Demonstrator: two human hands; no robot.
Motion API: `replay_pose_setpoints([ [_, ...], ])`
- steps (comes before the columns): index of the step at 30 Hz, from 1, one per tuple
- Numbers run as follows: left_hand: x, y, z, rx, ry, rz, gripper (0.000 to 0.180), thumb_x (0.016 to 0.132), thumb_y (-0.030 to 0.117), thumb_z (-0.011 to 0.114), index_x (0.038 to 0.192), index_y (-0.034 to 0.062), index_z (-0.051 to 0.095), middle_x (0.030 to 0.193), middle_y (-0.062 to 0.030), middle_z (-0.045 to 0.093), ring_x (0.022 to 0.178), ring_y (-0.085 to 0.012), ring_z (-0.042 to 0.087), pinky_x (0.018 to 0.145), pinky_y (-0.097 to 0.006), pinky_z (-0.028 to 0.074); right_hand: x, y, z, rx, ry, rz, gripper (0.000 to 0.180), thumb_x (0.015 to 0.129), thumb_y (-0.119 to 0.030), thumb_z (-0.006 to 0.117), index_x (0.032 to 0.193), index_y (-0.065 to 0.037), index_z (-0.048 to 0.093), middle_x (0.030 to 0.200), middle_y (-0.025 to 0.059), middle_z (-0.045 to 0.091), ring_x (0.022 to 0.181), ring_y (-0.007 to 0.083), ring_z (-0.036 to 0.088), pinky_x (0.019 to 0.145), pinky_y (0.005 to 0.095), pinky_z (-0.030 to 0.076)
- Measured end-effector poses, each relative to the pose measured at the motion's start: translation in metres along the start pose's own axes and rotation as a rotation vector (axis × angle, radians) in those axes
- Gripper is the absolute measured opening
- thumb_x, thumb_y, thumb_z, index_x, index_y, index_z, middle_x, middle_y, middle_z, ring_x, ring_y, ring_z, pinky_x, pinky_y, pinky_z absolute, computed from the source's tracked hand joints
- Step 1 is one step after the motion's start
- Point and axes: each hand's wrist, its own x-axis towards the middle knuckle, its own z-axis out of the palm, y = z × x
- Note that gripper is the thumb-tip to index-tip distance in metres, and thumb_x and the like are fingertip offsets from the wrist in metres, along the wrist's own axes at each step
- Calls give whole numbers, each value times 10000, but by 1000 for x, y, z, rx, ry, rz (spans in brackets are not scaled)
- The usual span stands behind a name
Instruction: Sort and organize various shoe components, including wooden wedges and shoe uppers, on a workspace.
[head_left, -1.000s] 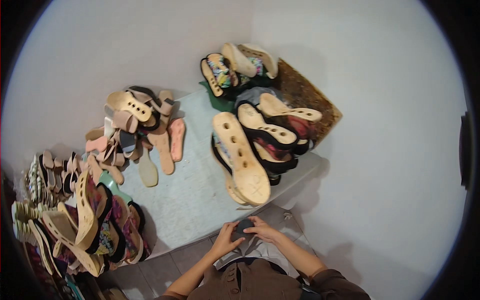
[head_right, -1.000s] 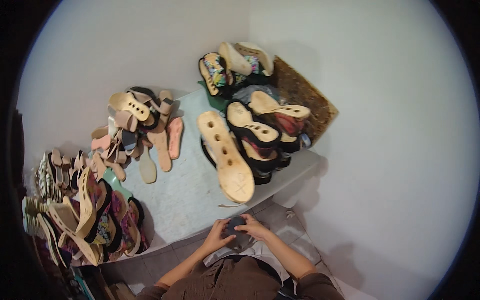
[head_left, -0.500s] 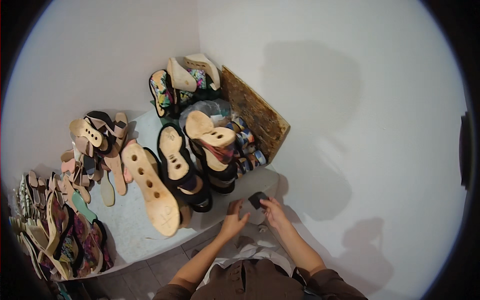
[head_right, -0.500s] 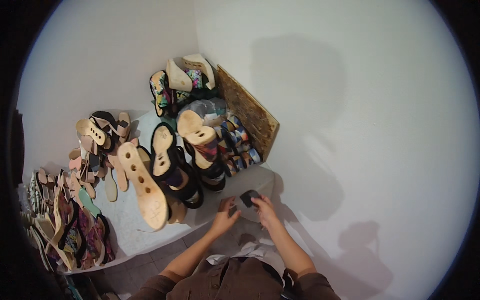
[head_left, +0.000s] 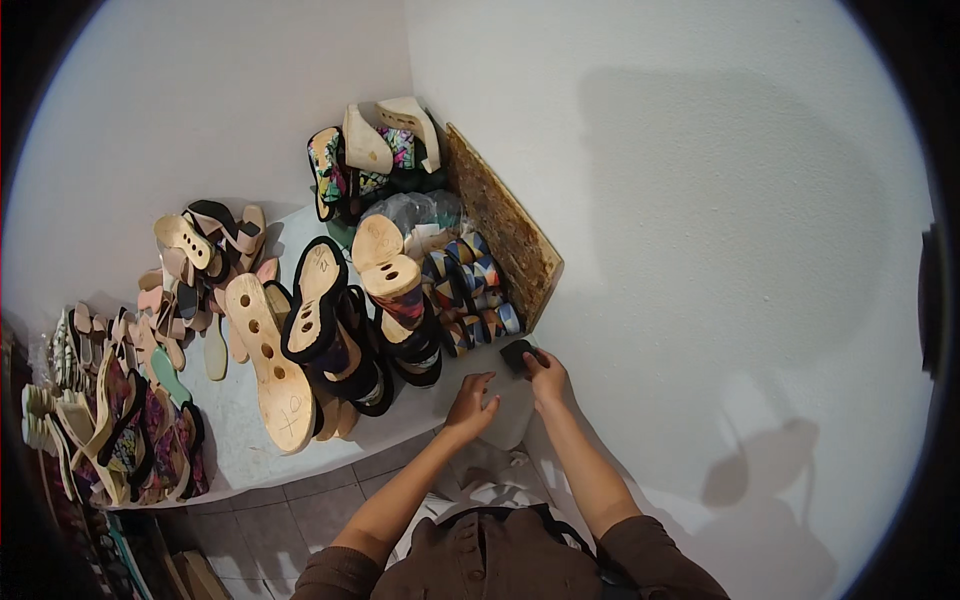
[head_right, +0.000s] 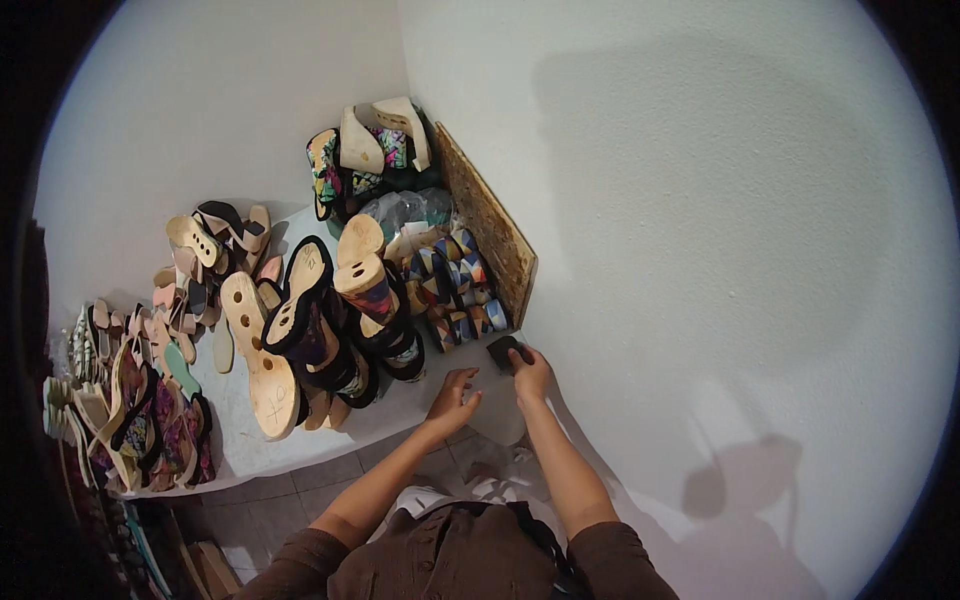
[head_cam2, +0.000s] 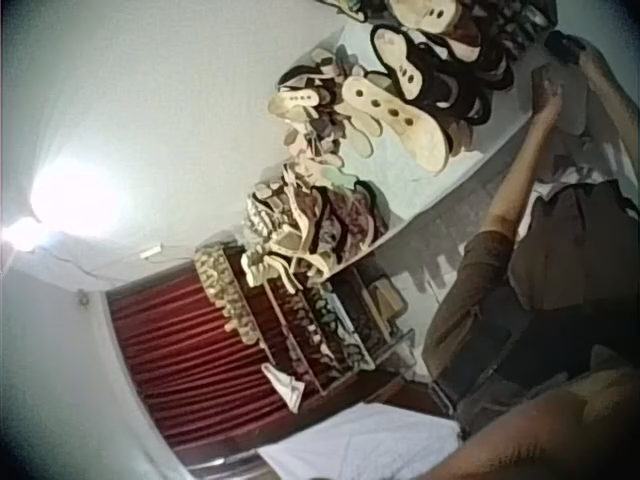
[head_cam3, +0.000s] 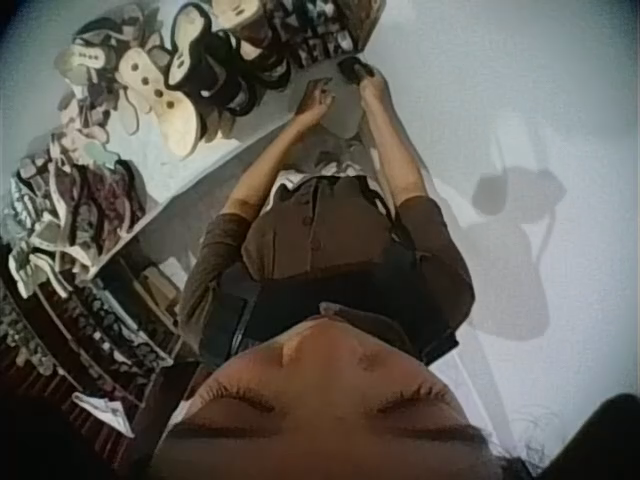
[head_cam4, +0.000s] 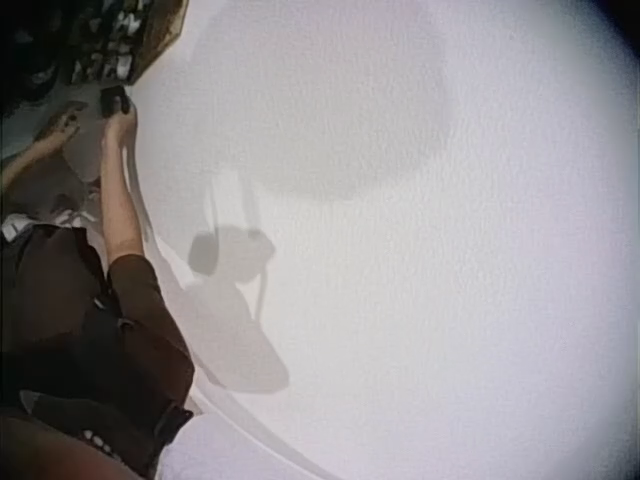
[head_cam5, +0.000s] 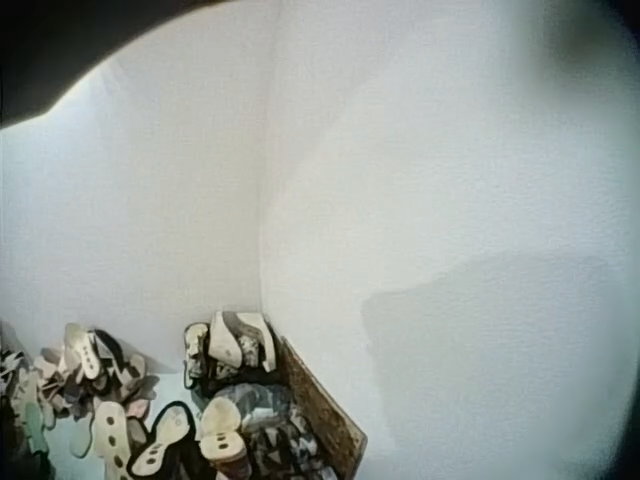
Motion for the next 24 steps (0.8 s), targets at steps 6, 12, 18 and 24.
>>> replay_pose_setpoints([
  [6,17,5,18,63,19,84,509,794,187,533,1245,12,375,1235,-186,414,1123,-316,442,933,-359,368,5,25,-5,-366,83,-298,380,773,-163,633,1090,30,550,992,176,590,858,228,588,692,322,460],
  [12,26,3,30,150,-76,63,621,781,221,527,1316,14,291,1366,-183,286,1242,-314,318,1010,-345,291,-2,36,-5,-722,73,-381,381,758,-107,588,1125,-16,543,1019,243,565,865,315,586,726,370,454],
  [18,30,17,33,108,-152,-14,698,730,162,521,1351,28,231,1399,-172,228,1267,-289,286,1023,-331,270,1,42,-14,-488,-9,-530,415,771,-50,516,1183,-10,490,1150,206,507,1015,346,526,818,370,434],
  [24,39,2,21,243,-206,126,736,691,79,509,1358,16,205,1405,-188,202,1293,-293,230,1037,-337,243,-16,28,-14,-1146,-246,-888,603,736,-59,467,1315,-5,308,1397,161,235,1287,361,206,1032,443,220],
])
